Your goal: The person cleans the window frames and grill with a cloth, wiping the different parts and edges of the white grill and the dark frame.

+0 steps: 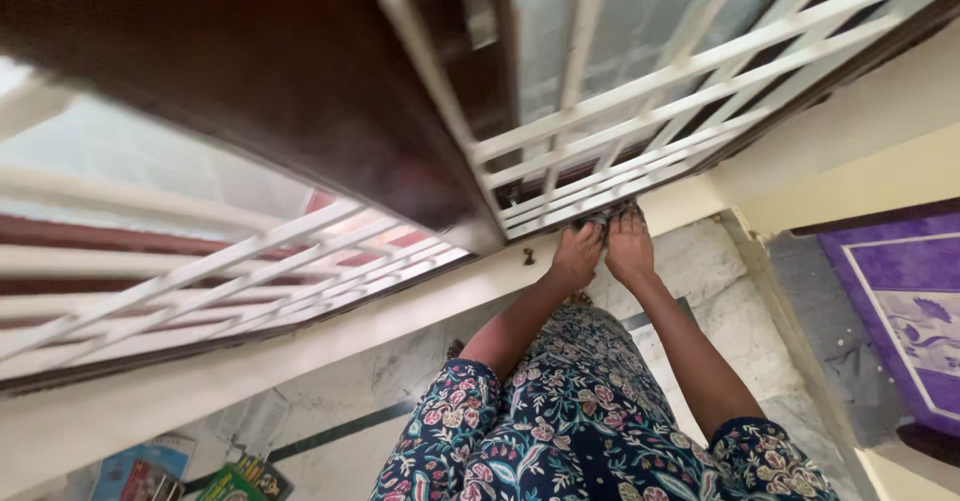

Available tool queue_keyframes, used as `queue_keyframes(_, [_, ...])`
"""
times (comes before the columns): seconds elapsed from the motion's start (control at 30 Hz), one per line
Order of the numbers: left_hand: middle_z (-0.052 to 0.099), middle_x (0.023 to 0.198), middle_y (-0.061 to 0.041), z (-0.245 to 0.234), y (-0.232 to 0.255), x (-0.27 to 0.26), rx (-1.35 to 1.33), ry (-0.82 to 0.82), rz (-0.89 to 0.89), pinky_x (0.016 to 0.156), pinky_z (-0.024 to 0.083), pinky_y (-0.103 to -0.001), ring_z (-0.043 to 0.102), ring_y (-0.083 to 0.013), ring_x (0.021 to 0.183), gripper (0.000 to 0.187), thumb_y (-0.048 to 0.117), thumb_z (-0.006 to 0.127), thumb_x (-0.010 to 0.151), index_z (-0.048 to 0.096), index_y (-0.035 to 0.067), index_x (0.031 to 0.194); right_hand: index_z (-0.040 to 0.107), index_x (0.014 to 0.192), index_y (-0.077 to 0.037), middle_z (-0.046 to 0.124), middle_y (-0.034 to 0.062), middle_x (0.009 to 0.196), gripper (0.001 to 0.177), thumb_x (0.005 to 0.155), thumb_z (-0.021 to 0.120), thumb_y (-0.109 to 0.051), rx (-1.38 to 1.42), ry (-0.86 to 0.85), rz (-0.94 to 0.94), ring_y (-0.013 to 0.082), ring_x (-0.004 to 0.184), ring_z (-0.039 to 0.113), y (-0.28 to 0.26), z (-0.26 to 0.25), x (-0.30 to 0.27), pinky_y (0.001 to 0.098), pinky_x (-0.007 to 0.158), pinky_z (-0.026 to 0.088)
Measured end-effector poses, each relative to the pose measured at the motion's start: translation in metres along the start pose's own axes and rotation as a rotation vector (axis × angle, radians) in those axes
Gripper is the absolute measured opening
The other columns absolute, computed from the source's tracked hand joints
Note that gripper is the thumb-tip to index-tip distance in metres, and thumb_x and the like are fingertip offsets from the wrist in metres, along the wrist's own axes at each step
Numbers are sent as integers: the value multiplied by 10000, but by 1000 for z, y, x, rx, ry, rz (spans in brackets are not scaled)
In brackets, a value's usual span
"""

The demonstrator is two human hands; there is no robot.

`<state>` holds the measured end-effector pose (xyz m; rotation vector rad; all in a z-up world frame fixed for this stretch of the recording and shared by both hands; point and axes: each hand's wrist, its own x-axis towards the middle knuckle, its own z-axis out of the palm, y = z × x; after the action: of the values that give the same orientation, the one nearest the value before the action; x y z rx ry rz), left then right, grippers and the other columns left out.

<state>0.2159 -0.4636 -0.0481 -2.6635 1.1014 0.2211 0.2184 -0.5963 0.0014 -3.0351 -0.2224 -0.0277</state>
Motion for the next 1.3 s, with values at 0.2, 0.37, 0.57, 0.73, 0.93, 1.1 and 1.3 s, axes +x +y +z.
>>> queue_keyframes(0.2, [513, 1425, -65, 34, -54, -131, -230, 163, -152, 947, 424, -475, 407, -222, 1338, 729, 472, 766, 712, 620, 86, 1312, 499, 1442, 58, 469, 335, 1497, 597, 900, 579, -179, -70, -51, -126, 438, 1409, 436, -122, 11, -28, 468, 1180, 337])
queue_keyframes(0.37, [519, 1413, -95, 67, -91, -251, -375, 201, -268, 889, 432, -453, 442, -253, 1324, 814, 438, 794, 726, 559, 38, 1395, 471, 1439, 33, 440, 301, 1489, 638, 878, 593, -246, 31, 2, -239, 431, 1381, 388, -226, 39, -59, 543, 1123, 283])
queue_keyframes(0.57, [533, 1374, -109, 87, -121, -380, -361, 285, -482, 985, 423, -488, 455, -260, 1332, 908, 454, 815, 725, 503, 26, 1463, 419, 1451, 66, 445, 279, 1499, 692, 924, 586, -350, 110, -114, -460, 416, 1419, 390, -336, 65, -81, 515, 1201, 272])
queue_keyframes(0.73, [549, 1407, -124, 103, -147, -459, -450, 172, -766, 1037, 413, -503, 474, -283, 1338, 858, 415, 813, 767, 491, 33, 1464, 422, 1496, 54, 470, 265, 1489, 732, 881, 648, -274, 57, -65, -764, 413, 1390, 445, -426, 65, -87, 515, 1170, 329])
queue_keyframes(0.93, [585, 1367, -180, 129, -170, -521, -426, 302, -920, 1074, 422, -478, 505, -378, 1293, 737, 369, 845, 719, 615, 8, 1319, 476, 1429, 76, 557, 203, 1287, 938, 720, 815, -436, -66, -331, -820, 341, 1180, 504, -522, 51, -90, 485, 1017, 410])
queue_keyframes(1.1, [576, 1430, -115, 136, -170, -521, -310, 77, -895, 1082, 456, -438, 509, -341, 1295, 731, 399, 833, 718, 639, 118, 1364, 376, 1521, -59, 459, 219, 1492, 765, 926, 615, -476, -236, -195, -721, 393, 1368, 448, -531, 37, -98, 593, 1059, 385])
queue_keyframes(1.3, [553, 1405, -146, 131, -155, -490, -317, 71, -839, 1027, 482, -443, 494, -369, 1274, 742, 482, 802, 766, 631, 112, 1385, 229, 1619, -102, 295, 156, 1663, 951, 902, 590, -610, -243, -334, -706, 331, 1523, 299, -483, 51, -96, 595, 1192, 242])
